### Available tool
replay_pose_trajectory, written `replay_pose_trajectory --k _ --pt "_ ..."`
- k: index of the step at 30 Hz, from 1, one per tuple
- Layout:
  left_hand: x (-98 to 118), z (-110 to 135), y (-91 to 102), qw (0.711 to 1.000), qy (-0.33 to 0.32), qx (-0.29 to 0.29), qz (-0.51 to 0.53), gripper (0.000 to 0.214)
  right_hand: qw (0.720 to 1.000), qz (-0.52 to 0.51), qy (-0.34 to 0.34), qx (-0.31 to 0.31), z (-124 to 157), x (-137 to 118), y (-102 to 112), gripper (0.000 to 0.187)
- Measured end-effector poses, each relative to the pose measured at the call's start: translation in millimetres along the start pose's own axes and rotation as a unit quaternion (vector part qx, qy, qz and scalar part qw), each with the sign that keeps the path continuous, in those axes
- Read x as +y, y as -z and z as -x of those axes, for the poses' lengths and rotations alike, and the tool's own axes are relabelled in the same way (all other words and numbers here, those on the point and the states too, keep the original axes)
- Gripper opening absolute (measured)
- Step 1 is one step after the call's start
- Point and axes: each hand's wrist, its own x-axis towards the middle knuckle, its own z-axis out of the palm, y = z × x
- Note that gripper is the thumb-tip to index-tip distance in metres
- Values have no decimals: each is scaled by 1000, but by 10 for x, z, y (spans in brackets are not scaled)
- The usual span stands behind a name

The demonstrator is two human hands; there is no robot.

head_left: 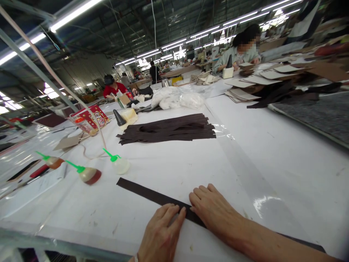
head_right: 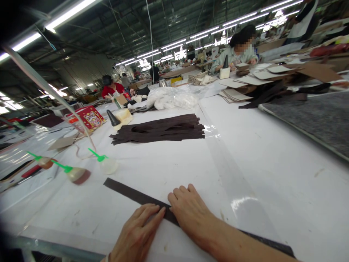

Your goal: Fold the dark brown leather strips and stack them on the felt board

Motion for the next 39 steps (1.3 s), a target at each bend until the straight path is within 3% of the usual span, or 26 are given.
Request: replay_pose_trajectory --k 3,7,11,13,16,19,21,24,32,36,39 --pt "-13 4 -5 1000 -6 7 -8 41 995 -66 -66 -44 -44 -1 55 12" --pt "-24 10 -16 999 -11 30 -16 40 961 -187 -187 -81 -44 25 158 26" --pt "-23 30 -37 997 -2 73 4 34 977 -176 -96 -79 -64 -50 188 8" --pt "-22 32 -41 996 13 88 21 31 986 -140 -64 -70 -108 -111 183 11" --pt "-26 29 -43 995 20 93 30 32 985 -145 -74 -60 -205 -131 214 16" --pt "-30 38 -57 994 12 111 -13 34 974 -197 -88 -62 -265 -37 290 39" --pt "-26 49 -70 991 6 128 -48 36 969 -215 -100 -73 -260 30 327 44" --pt "-15 66 -80 989 2 132 -66 37 974 -161 -120 -103 -220 20 335 29" --pt "-31 154 -91 991 15 106 -84 41 990 -59 -49 -121 -379 -296 268 9" --pt "-32 149 -83 987 12 131 -91 40 992 -20 -19 -124 -446 -268 148 12" --pt "-27 130 -67 988 14 130 -83 40 992 -59 -38 -102 -400 -219 50 16"
